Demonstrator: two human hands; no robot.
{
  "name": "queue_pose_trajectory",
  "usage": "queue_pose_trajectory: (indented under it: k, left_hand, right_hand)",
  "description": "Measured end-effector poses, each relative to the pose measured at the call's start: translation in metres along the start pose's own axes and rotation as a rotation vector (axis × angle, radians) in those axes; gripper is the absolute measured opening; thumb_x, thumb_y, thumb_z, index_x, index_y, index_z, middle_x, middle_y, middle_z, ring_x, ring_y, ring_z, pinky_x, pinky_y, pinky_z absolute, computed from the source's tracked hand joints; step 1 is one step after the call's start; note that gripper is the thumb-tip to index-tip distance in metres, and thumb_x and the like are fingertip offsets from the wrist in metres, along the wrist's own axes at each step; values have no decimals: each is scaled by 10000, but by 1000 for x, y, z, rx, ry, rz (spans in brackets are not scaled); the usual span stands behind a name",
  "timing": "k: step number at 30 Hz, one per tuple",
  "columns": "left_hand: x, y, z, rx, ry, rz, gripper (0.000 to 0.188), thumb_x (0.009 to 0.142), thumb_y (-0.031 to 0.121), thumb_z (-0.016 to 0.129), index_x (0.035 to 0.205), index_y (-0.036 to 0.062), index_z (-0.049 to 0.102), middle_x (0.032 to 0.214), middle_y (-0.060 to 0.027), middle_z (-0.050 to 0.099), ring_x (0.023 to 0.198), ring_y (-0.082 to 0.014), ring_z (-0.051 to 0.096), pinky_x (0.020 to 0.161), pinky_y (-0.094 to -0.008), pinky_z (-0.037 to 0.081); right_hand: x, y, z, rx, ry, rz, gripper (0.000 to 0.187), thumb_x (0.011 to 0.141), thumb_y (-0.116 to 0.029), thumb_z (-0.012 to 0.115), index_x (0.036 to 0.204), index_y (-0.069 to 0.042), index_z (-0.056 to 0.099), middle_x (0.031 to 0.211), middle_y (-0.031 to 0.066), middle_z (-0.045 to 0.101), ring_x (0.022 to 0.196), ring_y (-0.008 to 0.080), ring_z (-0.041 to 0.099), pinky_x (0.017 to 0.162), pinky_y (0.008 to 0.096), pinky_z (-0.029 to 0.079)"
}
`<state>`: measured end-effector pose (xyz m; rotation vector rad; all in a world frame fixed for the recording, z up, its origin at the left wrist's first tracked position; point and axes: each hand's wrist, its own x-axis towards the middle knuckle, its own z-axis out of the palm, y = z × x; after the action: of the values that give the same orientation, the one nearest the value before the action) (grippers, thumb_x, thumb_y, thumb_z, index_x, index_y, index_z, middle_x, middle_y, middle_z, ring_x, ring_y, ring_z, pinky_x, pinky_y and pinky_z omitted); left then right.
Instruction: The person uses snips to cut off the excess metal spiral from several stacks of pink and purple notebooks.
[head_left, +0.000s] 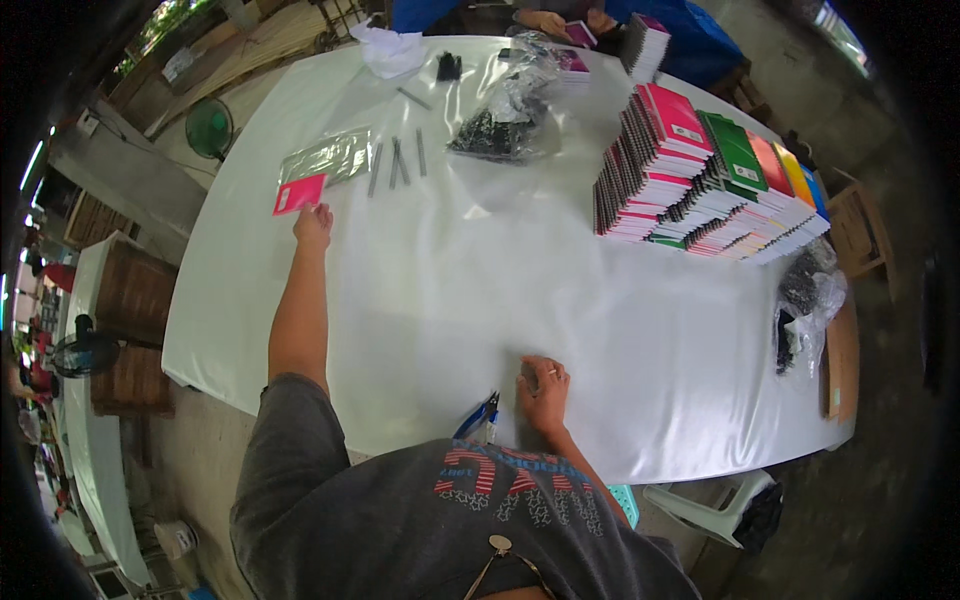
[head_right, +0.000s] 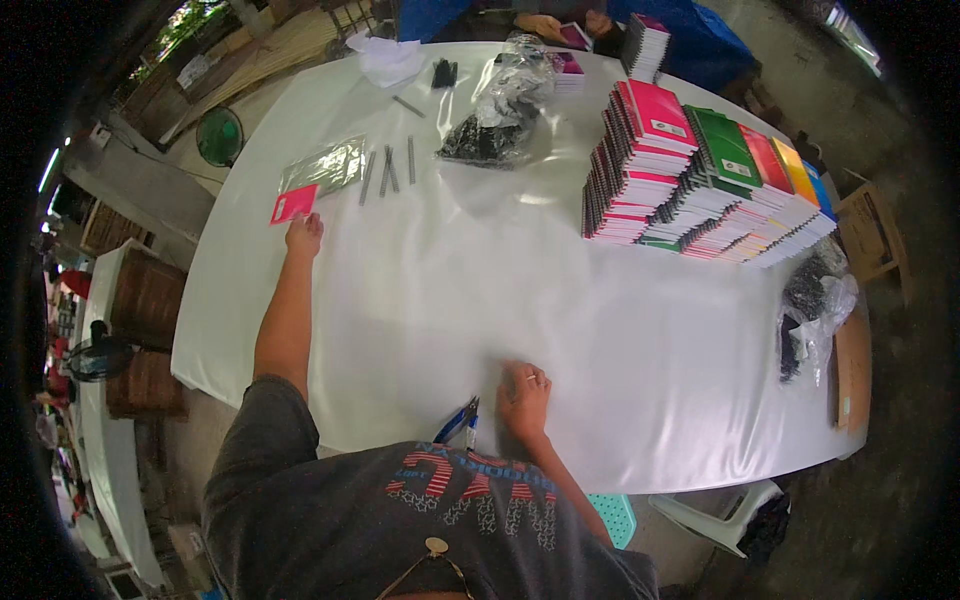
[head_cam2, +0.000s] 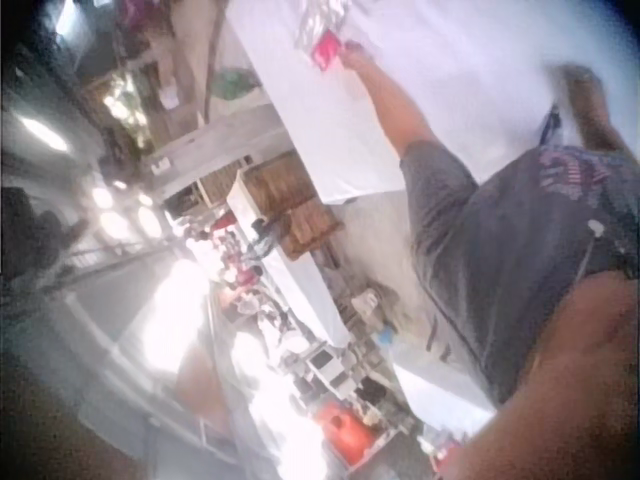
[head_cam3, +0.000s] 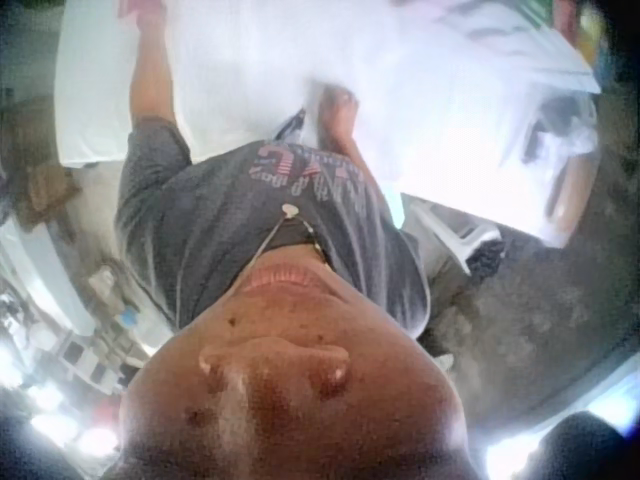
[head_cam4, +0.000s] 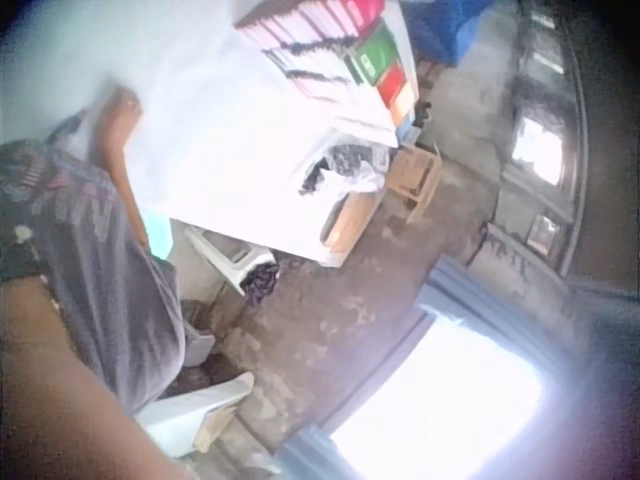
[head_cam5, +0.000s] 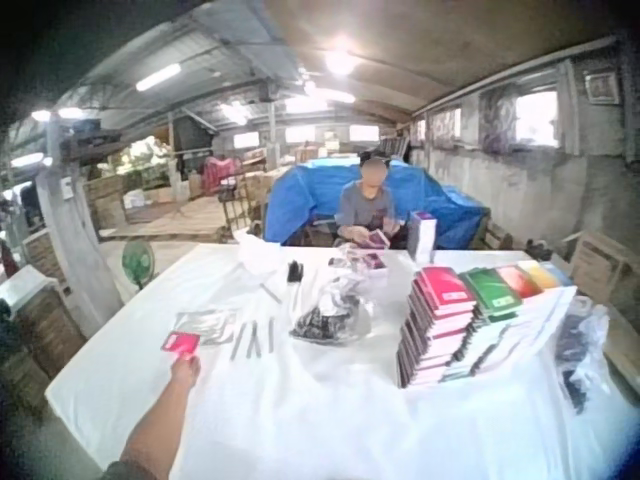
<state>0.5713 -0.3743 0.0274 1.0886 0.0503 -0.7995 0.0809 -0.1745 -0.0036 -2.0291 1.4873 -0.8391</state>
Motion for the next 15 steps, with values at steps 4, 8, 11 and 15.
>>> queue_pose_trajectory:
  k: [4,8,11,15]
  left_hand:
    - [1,-24,-7,247,-54,-87,219,848,231,589,980,59,553,820,-69,567,740,-213,604,597,-291,492]
    - [-31,-78,-26,1103,-250,656,399,817,249,631,1151,53,538,975,-127,589,976,-259,557,798,-383,461]
    - [-116,-145,5,1473,-418,913,439,824,293,612,1201,87,523,1218,-143,496,1154,-316,428,967,-469,325]
    - [-180,-155,9,1717,-619,998,539,854,386,555,1307,115,443,1390,-167,342,1278,-373,291,1038,-506,233]
  right_hand:
    - [3,-11,0,23,25,-6,321,733,-93,626,1048,-135,579,1058,53,580,1062,274,475,919,409,309]
    - [5,-24,0,27,13,-38,282,745,-115,623,1025,-135,599,1048,51,583,1043,265,484,889,405,332]
    - [0,-3,-5,-35,39,2,263,748,-122,629,1009,-141,606,1028,42,591,1032,258,490,883,402,333]
    - [2,-13,-5,-34,25,-8,242,746,-136,648,985,-146,613,1032,36,590,1031,246,495,878,400,338]
